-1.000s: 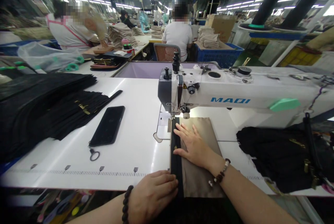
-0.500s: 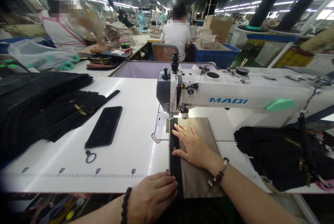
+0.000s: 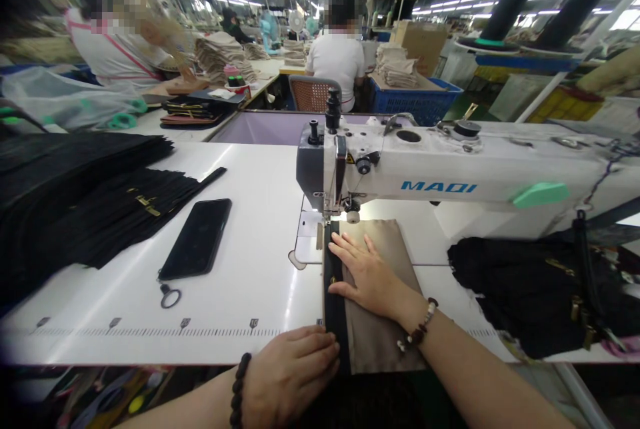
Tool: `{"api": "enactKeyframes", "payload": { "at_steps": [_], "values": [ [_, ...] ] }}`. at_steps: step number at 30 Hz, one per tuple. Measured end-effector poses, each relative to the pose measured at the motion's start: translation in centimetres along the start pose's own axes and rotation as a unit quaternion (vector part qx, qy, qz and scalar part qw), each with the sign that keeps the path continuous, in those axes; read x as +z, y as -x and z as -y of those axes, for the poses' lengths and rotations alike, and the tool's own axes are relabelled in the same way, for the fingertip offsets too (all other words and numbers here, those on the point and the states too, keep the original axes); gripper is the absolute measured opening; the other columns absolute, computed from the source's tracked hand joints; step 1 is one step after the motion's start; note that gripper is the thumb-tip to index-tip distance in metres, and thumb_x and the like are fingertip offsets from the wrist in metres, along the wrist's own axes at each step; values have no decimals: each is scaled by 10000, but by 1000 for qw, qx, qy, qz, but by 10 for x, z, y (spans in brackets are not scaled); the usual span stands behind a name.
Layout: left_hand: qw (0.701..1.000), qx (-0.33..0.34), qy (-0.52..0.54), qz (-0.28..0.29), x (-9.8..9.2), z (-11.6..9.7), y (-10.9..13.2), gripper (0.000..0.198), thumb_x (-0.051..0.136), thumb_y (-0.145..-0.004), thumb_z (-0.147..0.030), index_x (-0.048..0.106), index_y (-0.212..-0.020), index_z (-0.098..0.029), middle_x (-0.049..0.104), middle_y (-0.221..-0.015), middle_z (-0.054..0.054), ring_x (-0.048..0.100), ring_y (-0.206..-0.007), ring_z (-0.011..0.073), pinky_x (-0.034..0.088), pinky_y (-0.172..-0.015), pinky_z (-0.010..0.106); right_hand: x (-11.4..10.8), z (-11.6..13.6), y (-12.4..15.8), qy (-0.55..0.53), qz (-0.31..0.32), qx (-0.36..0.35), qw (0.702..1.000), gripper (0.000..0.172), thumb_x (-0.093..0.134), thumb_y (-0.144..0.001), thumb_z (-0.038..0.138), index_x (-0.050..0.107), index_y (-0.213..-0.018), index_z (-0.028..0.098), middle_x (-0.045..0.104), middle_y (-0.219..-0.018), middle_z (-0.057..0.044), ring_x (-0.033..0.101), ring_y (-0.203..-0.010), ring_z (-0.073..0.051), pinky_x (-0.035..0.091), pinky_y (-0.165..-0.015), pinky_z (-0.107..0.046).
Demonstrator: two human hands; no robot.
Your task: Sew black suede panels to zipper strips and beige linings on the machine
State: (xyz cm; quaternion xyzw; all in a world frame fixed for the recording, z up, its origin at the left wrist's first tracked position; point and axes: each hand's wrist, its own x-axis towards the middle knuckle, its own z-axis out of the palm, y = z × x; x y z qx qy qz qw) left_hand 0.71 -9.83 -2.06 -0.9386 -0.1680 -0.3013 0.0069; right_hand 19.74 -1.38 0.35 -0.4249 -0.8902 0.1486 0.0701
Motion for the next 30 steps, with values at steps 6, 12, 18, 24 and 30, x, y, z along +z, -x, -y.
{"api": "enactKeyframes", "payload": {
  "at_steps": [6,12,18,24,30],
  "values": [
    [1000,-8,4,10,1,-2,2,212,367,-885,-104,576,-920,-98,634,-915,40,566,-892,144,424,-896,275,0,0,0,1,-1,2,1000,645,393,-824,559,277,-1347,199,233,-1429,-76,177,-1321,-228,144,-1051,-541],
    [1000,-9,5,3,-2,-2,1,231,354,-883,-105,580,-924,-86,634,-914,46,567,-894,152,422,-905,277,0,-1,0,-3,3,-5,1000,651,399,-823,552,273,-1351,194,238,-1425,-91,175,-1319,-250,136,-1044,-557],
    [999,-1,2,37,-3,-2,2,208,385,-866,-109,576,-944,-81,630,-934,66,564,-909,154,423,-916,279,0,0,0,-10,-4,-2,1000,633,425,-820,527,290,-1347,202,262,-1416,-99,192,-1314,-256,138,-1045,-552],
    [1000,3,5,28,-2,-2,2,223,374,-869,-105,585,-936,-80,632,-939,75,569,-907,154,417,-934,279,-1,1,0,-3,-1,1,1000,634,415,-824,535,287,-1345,197,246,-1424,-85,178,-1320,-240,132,-1052,-543],
    [1000,-17,13,20,-2,-2,2,231,365,-872,-105,586,-935,-85,638,-936,64,575,-906,151,436,-918,271,-2,3,0,-1,9,6,1000,652,403,-822,552,281,-1349,187,243,-1423,-87,184,-1318,-241,141,-1048,-547]
  ]
}}
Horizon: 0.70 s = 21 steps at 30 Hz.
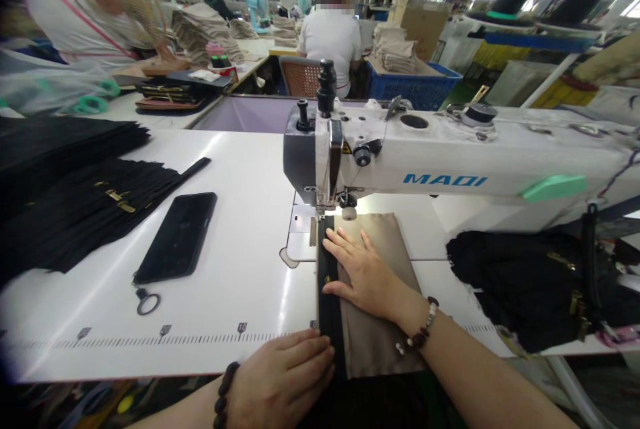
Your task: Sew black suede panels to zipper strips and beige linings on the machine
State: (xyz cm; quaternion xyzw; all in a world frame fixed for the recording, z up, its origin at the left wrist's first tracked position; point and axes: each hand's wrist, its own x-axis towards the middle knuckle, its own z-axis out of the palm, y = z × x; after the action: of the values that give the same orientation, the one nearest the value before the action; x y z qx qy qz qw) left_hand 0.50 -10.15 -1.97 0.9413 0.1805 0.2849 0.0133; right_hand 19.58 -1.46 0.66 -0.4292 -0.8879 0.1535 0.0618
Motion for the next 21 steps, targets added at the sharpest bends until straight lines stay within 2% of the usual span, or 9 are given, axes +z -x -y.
{"api": "enactKeyframes", "payload": {
  "at_steps": [3,9,12,14,16,17,18,19,21],
  "values": [
    [1000,3,3,29,-2,1,0,227,375,-871,-110,576,-972,-86,638,-954,71,571,-929,146,431,-935,269,-1,0,0,-9,-8,3,1000,642,415,-822,535,292,-1346,185,256,-1418,-95,190,-1316,-240,142,-1049,-547],
    [1000,1,16,27,-3,-3,-1,203,395,-879,-117,597,-898,-121,641,-955,48,574,-929,136,430,-926,256,3,-1,0,-13,-23,-7,1000,648,444,-810,522,286,-1354,207,278,-1410,-90,206,-1311,-249,151,-1047,-549],
    [997,18,18,69,-22,7,5,198,408,-894,-159,602,-858,-145,642,-944,33,561,-957,124,403,-945,246,14,-7,5,14,-54,-29,998,641,438,-814,514,255,-1365,245,301,-1400,-81,254,-1291,-272,211,-1014,-577],
    [995,-24,-25,94,-52,31,18,210,391,-906,-186,595,-930,-143,637,-981,47,544,-996,131,379,-975,280,28,-18,7,40,-102,-56,992,667,447,-807,510,191,-1382,287,324,-1388,-72,300,-1267,-287,245,-991,-587],
    [976,-157,-125,85,-100,64,42,247,357,-917,-199,589,-986,-153,632,-1017,47,542,-1010,139,373,-982,323,46,-34,7,59,-144,-80,985,730,473,-772,531,170,-1391,293,355,-1369,-77,340,-1238,-317,225,-997,-591],
    [940,-262,-195,93,-129,80,57,252,360,-914,-227,600,-976,-181,632,-1020,33,551,-995,134,389,-965,311,55,-41,5,66,-168,-93,979,742,477,-758,538,175,-1391,295,376,-1355,-82,363,-1220,-326,220,-998,-590],
    [872,-392,-275,99,-160,94,75,248,374,-906,-272,607,-973,-219,624,-1035,7,551,-995,125,405,-940,269,64,-48,4,71,-171,-98,978,738,475,-756,526,172,-1391,302,376,-1355,-80,360,-1222,-323,211,-1006,-577],
    [819,-464,-326,86,-190,107,94,272,361,-903,-272,597,-1015,-194,601,-1083,41,538,-1025,153,409,-933,288,71,-53,3,68,-182,-96,976,729,477,-752,514,178,-1387,318,373,-1356,-77,351,-1227,-321,208,-1010,-566],
    [734,-550,-393,67,-241,124,131,327,343,-894,-270,556,-1097,-127,538,-1168,112,513,-1069,223,396,-937,354,80,-59,1,45,-195,-93,975,731,506,-733,497,197,-1378,344,386,-1347,-70,363,-1210,-342,233,-975,-589]
  ]
}}
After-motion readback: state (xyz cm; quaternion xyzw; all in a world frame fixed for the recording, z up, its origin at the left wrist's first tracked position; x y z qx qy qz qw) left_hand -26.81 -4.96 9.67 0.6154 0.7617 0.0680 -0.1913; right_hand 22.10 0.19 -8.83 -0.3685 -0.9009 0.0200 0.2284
